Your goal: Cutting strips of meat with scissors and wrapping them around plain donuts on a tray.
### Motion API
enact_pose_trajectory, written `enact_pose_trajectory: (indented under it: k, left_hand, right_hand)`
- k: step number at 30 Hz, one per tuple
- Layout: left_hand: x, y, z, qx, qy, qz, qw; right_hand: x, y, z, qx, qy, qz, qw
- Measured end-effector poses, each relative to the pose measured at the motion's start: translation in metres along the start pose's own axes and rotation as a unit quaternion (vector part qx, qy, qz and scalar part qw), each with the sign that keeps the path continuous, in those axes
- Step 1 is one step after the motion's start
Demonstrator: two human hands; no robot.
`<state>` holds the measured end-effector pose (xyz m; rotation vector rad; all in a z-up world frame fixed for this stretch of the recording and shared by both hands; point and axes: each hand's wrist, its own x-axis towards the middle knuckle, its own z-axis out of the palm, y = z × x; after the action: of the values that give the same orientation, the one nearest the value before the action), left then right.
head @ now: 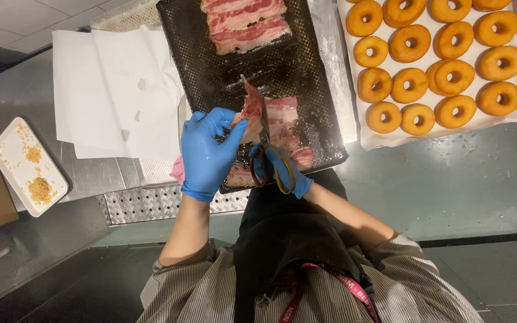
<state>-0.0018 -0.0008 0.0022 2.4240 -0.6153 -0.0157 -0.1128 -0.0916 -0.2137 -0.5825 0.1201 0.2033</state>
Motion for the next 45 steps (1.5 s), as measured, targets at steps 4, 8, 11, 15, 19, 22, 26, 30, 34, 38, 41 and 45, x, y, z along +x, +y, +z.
enact_pose_trajectory:
  k: [4, 8, 11, 15, 19, 22, 26, 30, 34, 38, 41, 45]
  left_hand:
    - [0.002, -0.001, -0.001, 0.008, -0.004, 0.0, 1.0]
    - [0.004, -0.009, 0.0, -0.003, 0.007, -0.008, 1.0]
    - [0.008, -0.02, 0.002, -0.006, 0.012, -0.034, 0.999]
    - [0.008, -0.031, 0.002, 0.003, 0.005, -0.043, 0.999]
    - [0.006, -0.032, 0.002, 0.007, -0.011, -0.04, 0.999]
    - [0.007, -0.032, 0.001, 0.009, -0.008, -0.042, 0.999]
    - [0.008, -0.027, -0.002, 0.011, -0.022, -0.04, 0.999]
    - [0.007, -0.024, -0.005, -0.002, -0.031, -0.037, 0.999]
    - [0.006, -0.02, -0.009, 0.011, -0.044, -0.014, 0.999]
    - [0.005, -0.013, -0.015, 0.0, -0.075, 0.013, 0.997]
    - [0.003, -0.015, -0.015, -0.003, -0.084, 0.01, 0.996]
    - [0.002, -0.023, -0.015, 0.012, -0.082, 0.023, 0.996]
  right_hand:
    - [0.005, 0.004, -0.008, 0.021, -0.037, 0.005, 0.999]
    - [-0.001, 0.002, -0.013, -0.005, -0.042, 0.032, 0.999]
    - [-0.008, 0.019, -0.031, 0.04, -0.067, 0.096, 0.992]
    - [-0.024, 0.022, -0.047, 0.011, -0.109, 0.127, 0.986]
    - [-0.035, 0.01, -0.043, 0.069, -0.113, 0.157, 0.979]
    - [-0.036, 0.008, -0.046, 0.083, -0.128, 0.156, 0.976]
    - [-0.033, 0.007, -0.047, 0.09, -0.11, 0.155, 0.978]
    - [-0.026, 0.009, -0.049, 0.09, -0.136, 0.148, 0.976]
    - [-0.022, 0.0, -0.039, 0.071, -0.123, 0.136, 0.98]
    - [-0.016, 0.001, -0.034, 0.074, -0.129, 0.134, 0.98]
    - [-0.01, 0.001, -0.028, 0.076, -0.118, 0.123, 0.982]
    - [-0.005, 0.007, -0.024, 0.022, -0.014, 0.106, 0.994]
